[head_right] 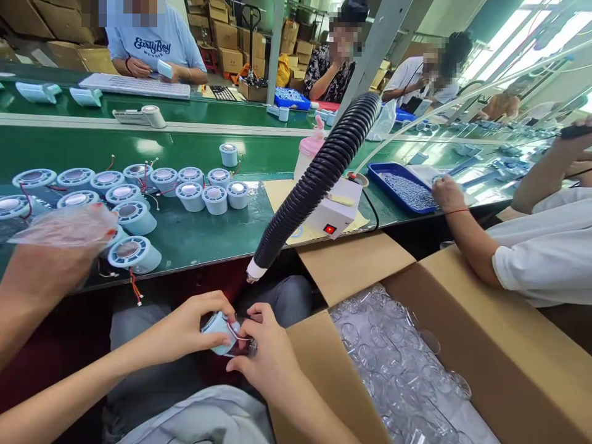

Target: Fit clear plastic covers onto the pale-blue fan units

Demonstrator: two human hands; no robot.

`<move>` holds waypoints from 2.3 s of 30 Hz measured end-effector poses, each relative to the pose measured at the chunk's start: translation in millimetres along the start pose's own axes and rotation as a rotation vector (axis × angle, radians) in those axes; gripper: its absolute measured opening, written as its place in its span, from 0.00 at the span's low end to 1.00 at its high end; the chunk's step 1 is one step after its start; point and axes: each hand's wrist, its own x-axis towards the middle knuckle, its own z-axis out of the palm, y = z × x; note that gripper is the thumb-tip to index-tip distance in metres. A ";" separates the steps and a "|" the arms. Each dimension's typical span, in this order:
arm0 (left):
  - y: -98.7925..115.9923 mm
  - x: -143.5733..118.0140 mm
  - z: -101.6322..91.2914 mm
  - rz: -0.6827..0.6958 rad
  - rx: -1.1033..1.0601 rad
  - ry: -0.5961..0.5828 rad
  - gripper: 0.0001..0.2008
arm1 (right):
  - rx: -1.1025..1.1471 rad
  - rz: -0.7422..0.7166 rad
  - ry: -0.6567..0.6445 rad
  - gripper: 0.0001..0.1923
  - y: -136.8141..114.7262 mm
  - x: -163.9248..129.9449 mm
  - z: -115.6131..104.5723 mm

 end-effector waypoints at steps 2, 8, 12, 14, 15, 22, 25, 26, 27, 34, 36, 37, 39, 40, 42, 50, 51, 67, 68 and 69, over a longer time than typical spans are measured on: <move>-3.3 1.4 1.6 -0.032 -0.125 0.038 0.18 | 0.003 -0.012 0.041 0.18 -3.4 -2.4 0.4; -22.6 -1.9 14.9 0.038 -0.222 0.048 0.30 | 0.243 -0.027 0.048 0.12 -10.1 -10.0 -12.5; -27.0 -5.5 16.6 0.158 -0.144 0.011 0.33 | 0.338 0.012 0.120 0.17 -9.9 -10.2 -17.5; -24.9 -7.1 15.6 0.153 -0.211 -0.035 0.32 | 0.402 0.018 0.161 0.18 -7.4 -7.8 -18.5; -23.5 -7.9 15.1 0.133 -0.272 -0.058 0.32 | 0.448 0.021 0.171 0.18 -5.8 -6.5 -19.1; -18.0 -15.1 17.6 -0.099 -0.780 -0.079 0.32 | 0.390 -0.153 0.013 0.17 0.5 -10.6 -27.1; -16.9 -19.4 19.5 -0.167 -0.895 -0.065 0.32 | 0.070 -0.361 0.021 0.23 1.1 -17.4 -28.5; -16.3 -21.1 19.5 -0.176 -0.894 -0.077 0.33 | 0.015 -0.407 0.020 0.22 1.5 -19.1 -28.7; -15.5 -22.9 19.2 -0.176 -0.883 -0.094 0.34 | -0.012 -0.435 0.009 0.21 1.8 -20.3 -29.0; -8.4 -32.3 11.6 -0.018 -0.617 -0.091 0.38 | -0.006 -0.437 -0.007 0.21 1.5 -22.3 -31.6; -7.4 -32.8 10.0 0.034 -0.568 -0.070 0.37 | 0.033 -0.412 -0.012 0.22 1.0 -23.0 -31.2; -7.3 -32.9 9.5 0.055 -0.557 -0.063 0.36 | 0.063 -0.395 -0.021 0.23 0.8 -23.4 -30.9; -7.4 -33.5 8.8 0.081 -0.544 -0.065 0.35 | 0.140 -0.362 -0.040 0.24 0.8 -24.2 -30.0; -7.5 -34.0 8.5 0.086 -0.537 -0.069 0.35 | 0.176 -0.345 -0.050 0.24 0.9 -24.7 -29.6; -7.8 -35.1 7.8 0.090 -0.519 -0.078 0.36 | 0.226 -0.307 -0.062 0.24 1.5 -25.4 -29.0; -9.1 -38.9 4.1 0.138 -0.359 -0.069 0.36 | 0.437 -0.165 -0.097 0.25 -0.1 -27.8 -26.3; -9.1 -39.6 3.7 0.139 -0.341 -0.066 0.36 | 0.461 -0.152 -0.108 0.24 -1.0 -27.8 -26.1; -13.4 -44.2 2.6 0.177 -0.216 -0.031 0.37 | 0.720 0.121 -0.187 0.21 -18.1 -20.4 -20.6; -13.9 -44.5 2.5 0.186 -0.207 -0.030 0.36 | 0.734 0.120 -0.197 0.21 -18.6 -19.9 -20.3; -14.1 -44.7 2.3 0.197 -0.199 -0.028 0.36 | 0.746 0.119 -0.209 0.20 -18.5 -19.6 -19.7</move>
